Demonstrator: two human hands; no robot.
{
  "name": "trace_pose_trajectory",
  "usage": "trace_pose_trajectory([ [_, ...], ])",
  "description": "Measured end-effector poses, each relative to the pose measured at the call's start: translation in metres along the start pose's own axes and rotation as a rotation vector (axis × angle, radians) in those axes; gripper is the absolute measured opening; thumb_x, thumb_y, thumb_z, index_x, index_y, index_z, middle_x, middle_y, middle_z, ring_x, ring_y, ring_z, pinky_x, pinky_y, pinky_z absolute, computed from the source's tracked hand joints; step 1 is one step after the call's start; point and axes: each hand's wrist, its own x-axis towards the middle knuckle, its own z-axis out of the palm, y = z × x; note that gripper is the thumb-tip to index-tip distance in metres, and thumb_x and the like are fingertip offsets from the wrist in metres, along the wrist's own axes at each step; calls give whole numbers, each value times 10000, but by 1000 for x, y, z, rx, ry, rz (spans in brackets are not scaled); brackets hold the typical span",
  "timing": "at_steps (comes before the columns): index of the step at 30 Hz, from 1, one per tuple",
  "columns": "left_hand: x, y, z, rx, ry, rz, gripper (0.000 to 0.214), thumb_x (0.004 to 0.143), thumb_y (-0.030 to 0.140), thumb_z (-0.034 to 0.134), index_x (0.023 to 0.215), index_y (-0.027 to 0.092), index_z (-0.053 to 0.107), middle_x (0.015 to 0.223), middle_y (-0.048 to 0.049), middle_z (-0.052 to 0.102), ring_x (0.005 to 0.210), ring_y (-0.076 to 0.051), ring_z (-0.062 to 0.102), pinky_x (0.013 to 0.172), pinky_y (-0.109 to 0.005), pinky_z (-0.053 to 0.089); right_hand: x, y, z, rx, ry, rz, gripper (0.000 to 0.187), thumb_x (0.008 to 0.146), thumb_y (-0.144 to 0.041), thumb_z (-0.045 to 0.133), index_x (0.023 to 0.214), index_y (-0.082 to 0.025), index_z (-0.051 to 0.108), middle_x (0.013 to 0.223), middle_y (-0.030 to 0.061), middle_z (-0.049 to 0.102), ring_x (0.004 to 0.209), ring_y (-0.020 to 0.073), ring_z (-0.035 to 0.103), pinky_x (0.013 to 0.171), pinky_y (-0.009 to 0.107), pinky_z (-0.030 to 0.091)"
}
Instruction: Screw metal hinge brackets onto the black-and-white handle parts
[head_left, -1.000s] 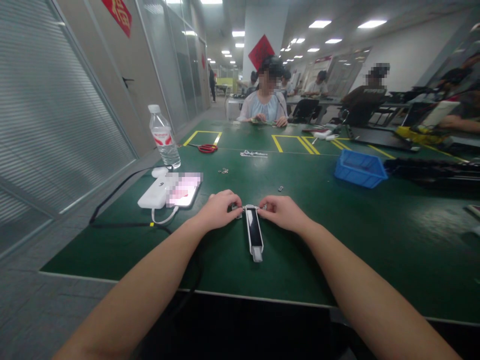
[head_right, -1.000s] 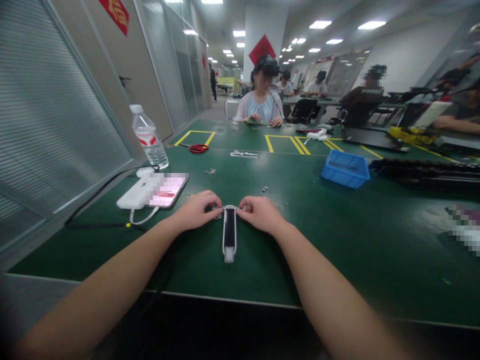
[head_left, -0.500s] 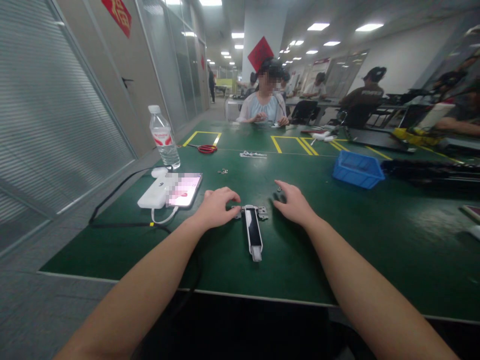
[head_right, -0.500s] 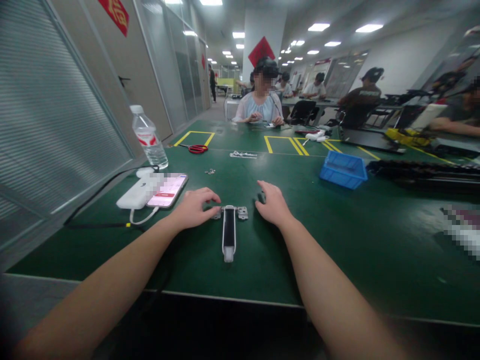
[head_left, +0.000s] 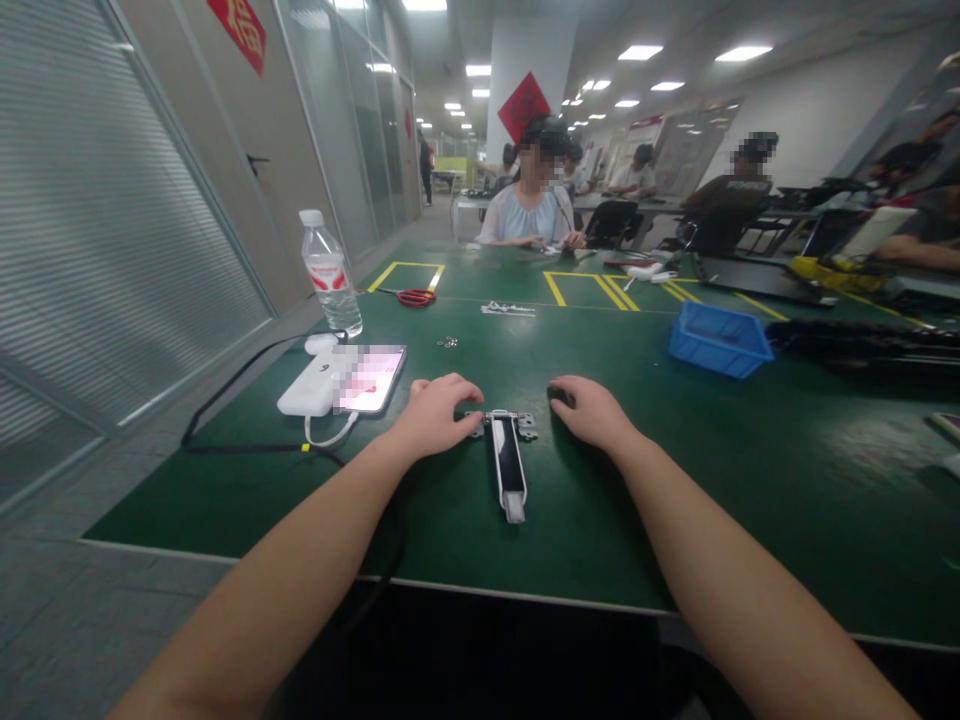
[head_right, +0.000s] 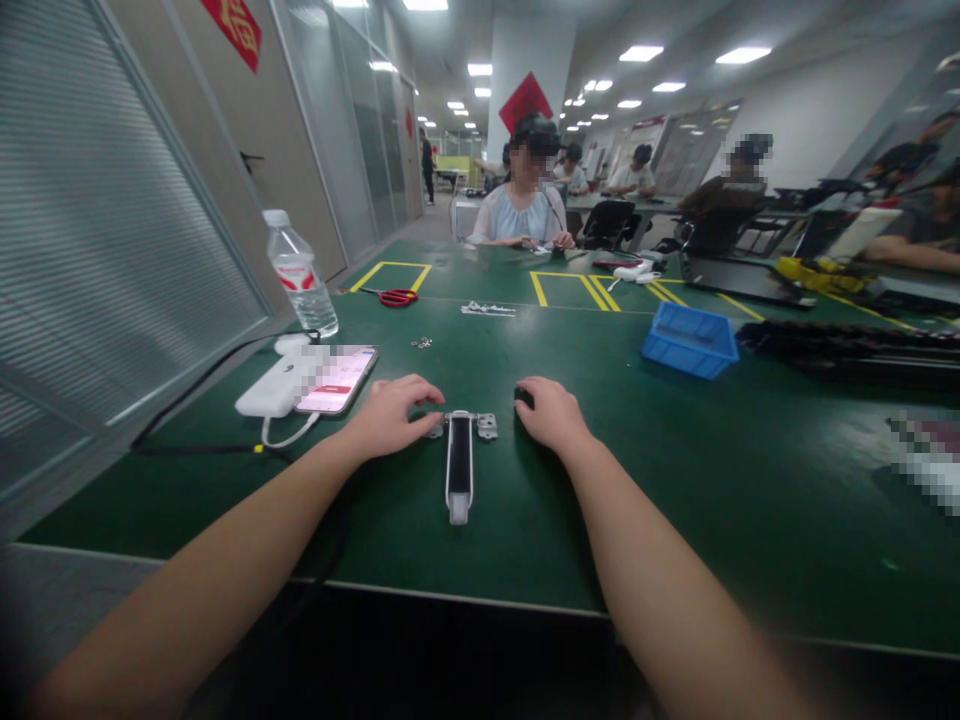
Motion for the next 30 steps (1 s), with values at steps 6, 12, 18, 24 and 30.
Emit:
trace_pose_trajectory([
  [6,0,-1,2,-5,-7,5,233,824,336,550,1018,227,620,1074,-32,616,973,-223,579,921,-439,314,-5,-12,-14,-70,15,43,231,807,-208,546,934,-217,739,1054,69,708,1019,246,615,911,391,458],
  [12,1,0,1,3,-18,2,230,824,327,551,1020,228,619,1079,-31,609,978,-226,578,927,-443,317,-7,-18,-20,-79,-4,66,213,800,-224,570,920,-213,747,993,82,704,930,243,625,817,362,473],
  [18,0,0,2,4,-20,8,229,821,328,546,1011,227,624,1075,-39,612,971,-218,568,932,-439,315,-7,-16,-16,-79,1,55,197,806,-208,572,895,-203,748,869,85,678,790,201,610,723,319,467],
  [24,0,0,2,-16,-7,23,226,800,309,561,1003,233,626,1076,-35,617,953,-214,577,920,-435,305,-6,-18,-14,15,40,32,171,823,-239,568,862,-195,728,849,66,679,750,173,593,700,293,455],
  [30,-1,3,0,-49,56,135,214,823,349,571,991,226,617,1034,-16,645,964,-205,585,906,-393,292,-14,-49,-16,373,97,-87,171,832,-268,564,844,-179,709,823,52,680,727,158,582,697,288,456],
])
